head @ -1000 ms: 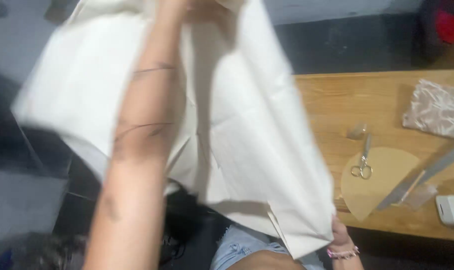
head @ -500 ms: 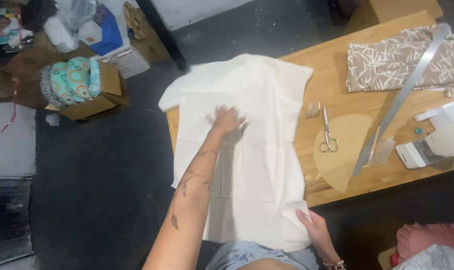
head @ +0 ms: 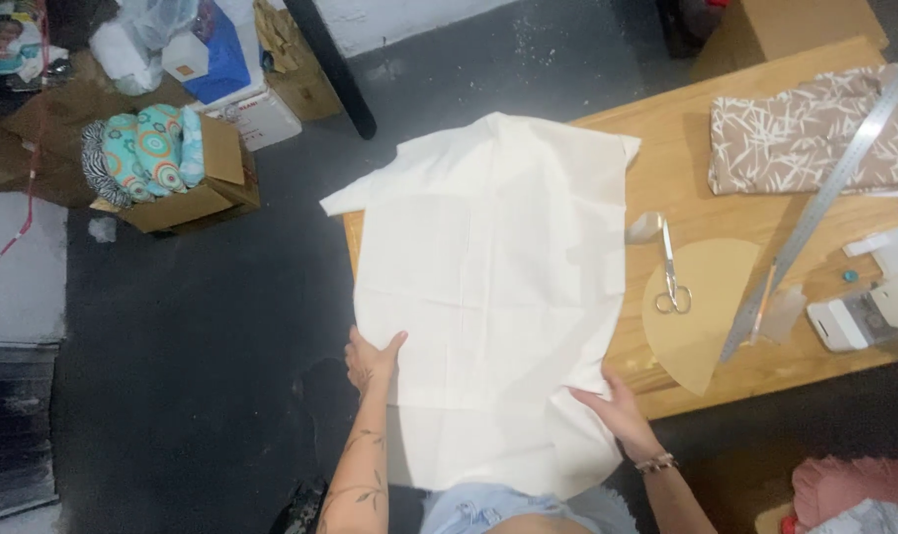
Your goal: Selecting fabric from a shelf, unfolding it on a table, and cutting it using a pattern and scissors.
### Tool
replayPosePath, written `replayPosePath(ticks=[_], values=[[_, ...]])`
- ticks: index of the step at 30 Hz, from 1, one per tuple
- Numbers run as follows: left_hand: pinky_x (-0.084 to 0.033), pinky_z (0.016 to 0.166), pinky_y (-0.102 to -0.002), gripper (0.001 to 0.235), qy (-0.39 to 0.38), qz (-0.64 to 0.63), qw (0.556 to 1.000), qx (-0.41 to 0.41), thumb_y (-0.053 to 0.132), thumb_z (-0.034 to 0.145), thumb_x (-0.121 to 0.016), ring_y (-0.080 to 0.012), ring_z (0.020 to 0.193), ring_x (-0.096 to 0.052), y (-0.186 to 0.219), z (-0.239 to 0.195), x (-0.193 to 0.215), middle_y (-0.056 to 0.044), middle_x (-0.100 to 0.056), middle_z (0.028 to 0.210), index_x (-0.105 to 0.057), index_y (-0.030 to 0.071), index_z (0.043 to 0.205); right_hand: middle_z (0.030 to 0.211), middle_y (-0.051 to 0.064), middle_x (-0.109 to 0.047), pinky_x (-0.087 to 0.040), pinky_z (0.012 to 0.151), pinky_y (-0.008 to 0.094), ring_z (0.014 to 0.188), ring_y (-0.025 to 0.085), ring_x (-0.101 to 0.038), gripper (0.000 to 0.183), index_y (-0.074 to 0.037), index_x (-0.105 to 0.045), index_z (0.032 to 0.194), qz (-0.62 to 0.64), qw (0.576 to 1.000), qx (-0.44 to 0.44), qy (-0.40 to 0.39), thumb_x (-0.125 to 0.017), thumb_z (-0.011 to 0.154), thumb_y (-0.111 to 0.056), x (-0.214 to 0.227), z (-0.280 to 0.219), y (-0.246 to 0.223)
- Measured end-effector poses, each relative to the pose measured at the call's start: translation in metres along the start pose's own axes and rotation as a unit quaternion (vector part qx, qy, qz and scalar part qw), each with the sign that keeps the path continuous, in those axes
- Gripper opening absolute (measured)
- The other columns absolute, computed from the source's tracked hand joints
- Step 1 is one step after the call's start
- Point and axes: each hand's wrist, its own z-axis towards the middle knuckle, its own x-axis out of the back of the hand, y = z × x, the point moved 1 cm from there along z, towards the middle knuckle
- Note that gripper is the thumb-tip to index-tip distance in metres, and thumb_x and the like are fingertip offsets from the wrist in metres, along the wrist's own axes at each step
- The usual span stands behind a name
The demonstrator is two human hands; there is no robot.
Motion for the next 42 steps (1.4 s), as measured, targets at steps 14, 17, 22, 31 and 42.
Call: replayPosePath(ticks=[14, 17, 22, 31, 42], values=[[-0.047, 0.111, -0.041, 0.044, -0.128, -0.736, 0.634, -0.201, 0.026, 0.106, -0.06, -0.0238, 0.127, -0.058, 0.23, 0.113, 0.129, -0.015, -0.059, 0.139, -0.048, 0.006, 0.144, 0.145, 0.007, -0.055, -0.052, 0.109, 0.046, 0.13, 0.022, -0.057, 0.076, -0.021, -0.044, 0.147, 0.38, 0.824, 0.408, -0.097, -0.072, 0.083, 0.006, -0.026, 0.07, -0.294], [-0.05, 0.108, -0.04, 0.054, -0.124, -0.702, 0.67, -0.208, 0.034, 0.105, -0.059, -0.0241, 0.129, -0.057, 0.233, 0.072, 0.155, -0.016, -0.057, 0.142, -0.043, 0.005, 0.147, 0.148, 0.015, -0.05, -0.045, 0.11, 0.05, 0.135, 0.031, -0.048, 0.075, -0.012, -0.045, 0.149, 0.264, 0.87, 0.417, -0.018, -0.078, 0.082, -0.002, -0.011, 0.058, -0.277], [-0.042, 0.11, -0.057, 0.057, -0.094, -0.367, 0.918, -0.113, 0.031, 0.101, -0.058, -0.0445, 0.133, -0.049, 0.102, 0.112, 0.018, -0.035, -0.053, 0.137, -0.049, -0.01, 0.14, 0.12, 0.022, -0.068, -0.052, 0.092, 0.052, 0.114, 0.036, -0.064, 0.05, -0.002, -0.066, 0.131, 0.021, 0.971, 0.221, 0.093, -0.074, 0.091, -0.031, -0.001, 0.161, -0.118], [-0.053, 0.088, -0.044, 0.049, -0.077, -0.2, 0.975, -0.055, 0.04, 0.09, -0.068, -0.0294, 0.107, -0.067, -0.013, 0.131, -0.019, -0.019, -0.074, 0.114, -0.071, 0.002, 0.12, 0.135, 0.019, -0.062, -0.04, 0.11, 0.05, 0.13, 0.036, -0.053, 0.047, -0.003, -0.063, 0.135, -0.007, 0.981, 0.093, 0.172, -0.055, 0.104, -0.039, 0.046, 0.091, -0.012], [-0.047, 0.08, -0.042, 0.042, -0.103, -0.047, 0.991, -0.072, 0.049, 0.085, -0.063, -0.035, 0.091, -0.07, -0.05, 0.008, -0.006, -0.013, -0.076, 0.09, -0.07, 0.007, 0.083, 0.11, 0.014, -0.074, -0.046, 0.09, 0.035, 0.102, 0.019, -0.062, 0.043, 0.005, -0.075, 0.112, -0.017, 0.978, 0.094, 0.187, -0.066, 0.099, -0.035, 0.102, 0.097, 0.136]])
